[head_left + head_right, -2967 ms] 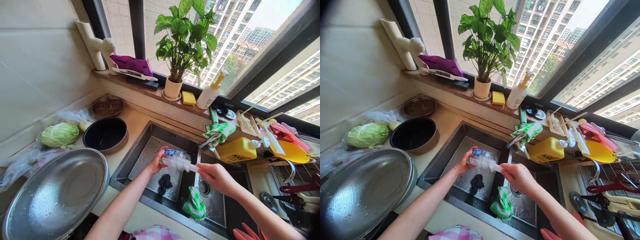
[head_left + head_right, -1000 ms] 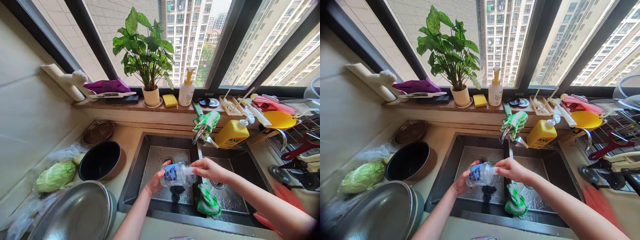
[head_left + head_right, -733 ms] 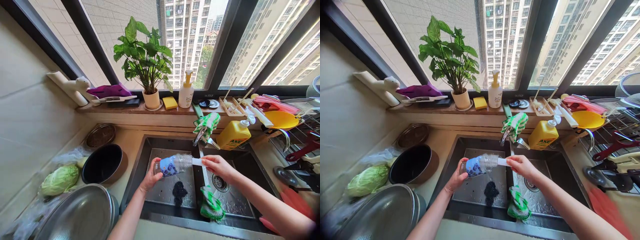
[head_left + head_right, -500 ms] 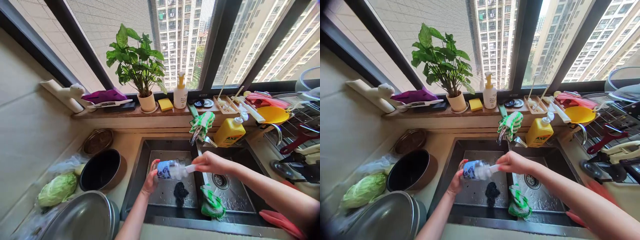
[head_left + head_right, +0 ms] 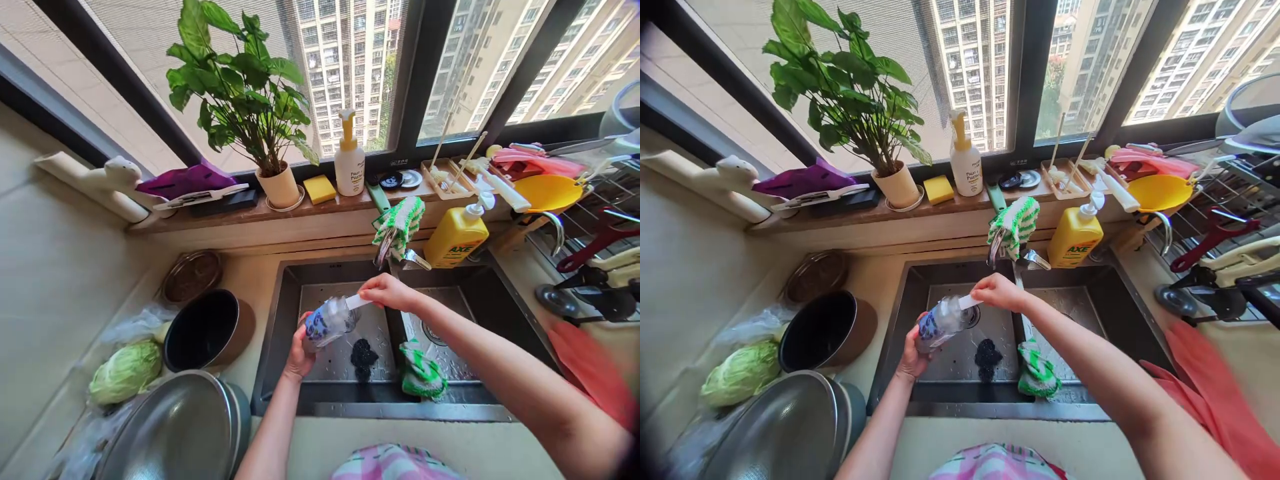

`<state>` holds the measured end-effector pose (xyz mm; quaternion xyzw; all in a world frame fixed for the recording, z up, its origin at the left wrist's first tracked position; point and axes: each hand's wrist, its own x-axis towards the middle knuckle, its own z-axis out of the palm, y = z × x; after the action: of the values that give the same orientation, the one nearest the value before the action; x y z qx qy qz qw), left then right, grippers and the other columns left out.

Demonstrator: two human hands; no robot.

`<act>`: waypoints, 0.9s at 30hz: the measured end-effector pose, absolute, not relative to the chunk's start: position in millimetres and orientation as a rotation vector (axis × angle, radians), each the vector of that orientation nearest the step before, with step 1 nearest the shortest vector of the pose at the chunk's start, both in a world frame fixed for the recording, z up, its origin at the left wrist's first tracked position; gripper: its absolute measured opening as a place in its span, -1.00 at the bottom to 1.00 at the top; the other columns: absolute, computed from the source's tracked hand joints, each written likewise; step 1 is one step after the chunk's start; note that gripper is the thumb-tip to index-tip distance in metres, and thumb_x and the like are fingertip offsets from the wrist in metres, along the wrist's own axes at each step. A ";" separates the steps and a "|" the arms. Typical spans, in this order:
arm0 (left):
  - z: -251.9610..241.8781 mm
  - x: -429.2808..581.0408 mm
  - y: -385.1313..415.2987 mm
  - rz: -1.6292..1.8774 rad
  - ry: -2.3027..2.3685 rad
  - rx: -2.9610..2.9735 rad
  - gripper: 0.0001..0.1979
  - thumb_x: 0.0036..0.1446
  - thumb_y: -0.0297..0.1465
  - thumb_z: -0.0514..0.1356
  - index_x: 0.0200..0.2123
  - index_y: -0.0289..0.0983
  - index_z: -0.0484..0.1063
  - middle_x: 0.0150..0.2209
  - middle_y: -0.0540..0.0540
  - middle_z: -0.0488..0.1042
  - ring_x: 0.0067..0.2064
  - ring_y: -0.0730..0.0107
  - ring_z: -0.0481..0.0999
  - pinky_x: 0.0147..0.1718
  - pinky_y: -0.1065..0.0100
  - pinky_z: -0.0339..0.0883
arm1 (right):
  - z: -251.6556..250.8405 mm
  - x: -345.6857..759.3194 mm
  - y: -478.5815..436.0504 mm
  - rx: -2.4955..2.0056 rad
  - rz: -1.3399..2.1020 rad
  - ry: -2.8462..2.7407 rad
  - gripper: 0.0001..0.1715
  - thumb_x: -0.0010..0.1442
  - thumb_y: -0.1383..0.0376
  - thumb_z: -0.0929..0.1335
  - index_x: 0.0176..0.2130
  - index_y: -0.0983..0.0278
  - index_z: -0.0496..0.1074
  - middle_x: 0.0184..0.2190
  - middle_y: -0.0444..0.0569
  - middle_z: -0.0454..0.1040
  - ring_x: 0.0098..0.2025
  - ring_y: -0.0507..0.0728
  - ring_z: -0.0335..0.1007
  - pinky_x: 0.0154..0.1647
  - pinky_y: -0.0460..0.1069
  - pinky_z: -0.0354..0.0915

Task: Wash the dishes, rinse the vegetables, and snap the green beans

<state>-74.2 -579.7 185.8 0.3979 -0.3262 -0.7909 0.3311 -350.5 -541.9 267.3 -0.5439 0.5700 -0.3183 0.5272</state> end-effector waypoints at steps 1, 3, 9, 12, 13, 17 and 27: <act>186.3 -72.4 -579.4 -2.034 -0.917 1.058 -0.55 -0.02 -0.14 0.18 -0.05 -0.10 0.20 -0.25 0.00 0.38 -0.46 0.43 0.42 -0.71 0.57 0.09 | 250.1 -348.8 -542.5 -1.194 -0.821 1.412 -0.52 0.05 0.06 0.26 -0.30 0.43 0.47 -0.70 -0.22 0.18 -0.63 -0.08 0.01 -0.59 -0.13 -0.08; 189.3 -64.9 -582.8 -1.908 -1.072 1.120 -0.56 0.00 -0.19 0.19 -0.04 -0.07 0.19 -0.23 0.01 0.35 -0.43 0.47 0.40 -0.66 0.55 0.14 | 214.4 -345.1 -537.9 -1.038 -0.886 1.501 -0.51 0.02 0.02 0.28 -0.36 0.42 0.45 -0.72 -0.23 0.15 -0.64 -0.08 -0.02 -0.60 -0.13 -0.10; 206.6 -32.2 -606.6 -1.103 -1.845 1.362 -0.51 -0.10 -0.26 0.25 -0.05 -0.15 0.26 -0.16 -0.06 0.34 -0.18 0.28 0.39 -0.21 0.28 0.32 | 148.7 -327.2 -505.4 -0.980 -0.832 1.589 -0.53 0.07 0.01 0.24 -0.40 0.37 0.45 -0.72 -0.23 0.18 -0.65 -0.05 -0.01 -0.60 -0.11 -0.05; 216.1 -30.7 -611.0 -0.614 -2.203 1.389 -0.51 -0.12 -0.30 0.25 -0.05 -0.17 0.30 -0.13 -0.11 0.30 -0.07 0.17 0.35 -0.02 0.12 0.23 | 133.9 -317.4 -495.1 -0.966 -0.782 1.655 -0.58 0.09 0.08 0.24 -0.34 0.37 0.48 -0.72 -0.21 0.22 -0.64 -0.03 0.04 -0.58 -0.11 -0.03; 218.5 -32.8 -611.0 -0.494 -2.273 1.419 -0.51 -0.10 -0.31 0.24 -0.03 -0.17 0.30 -0.12 -0.13 0.27 -0.07 0.15 0.34 -0.02 0.10 0.23 | 129.8 -314.4 -492.1 -0.954 -0.771 1.675 -0.58 0.10 0.10 0.23 -0.33 0.37 0.48 -0.73 -0.20 0.22 -0.64 -0.03 0.06 -0.58 -0.11 -0.02; 222.8 -47.0 -607.8 -0.170 -2.473 1.514 -0.52 -0.08 -0.37 0.22 -0.01 -0.16 0.33 -0.05 -0.20 0.19 -0.03 0.05 0.29 -0.06 0.07 0.26 | 120.4 -305.4 -477.2 -0.899 -0.779 1.738 -0.58 0.15 0.16 0.19 -0.28 0.40 0.47 -0.72 -0.18 0.25 -0.61 0.00 0.15 -0.53 -0.10 0.03; 232.0 -60.1 -598.1 -0.548 -2.302 1.301 -0.54 -0.12 -0.45 0.23 -0.07 -0.09 0.39 0.09 -0.14 0.17 0.12 -0.01 0.17 0.07 -0.01 0.10 | 149.7 -323.0 -423.0 -0.909 -0.898 1.822 -0.54 0.11 0.08 0.19 -0.22 0.34 0.45 -0.59 -0.10 0.40 -0.54 0.09 0.30 -0.49 -0.04 0.17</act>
<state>-60.1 -598.1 232.0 0.4701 -0.8319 -0.1980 0.2186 -323.0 -423.0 149.7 -0.3663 0.7345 -0.3618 0.4421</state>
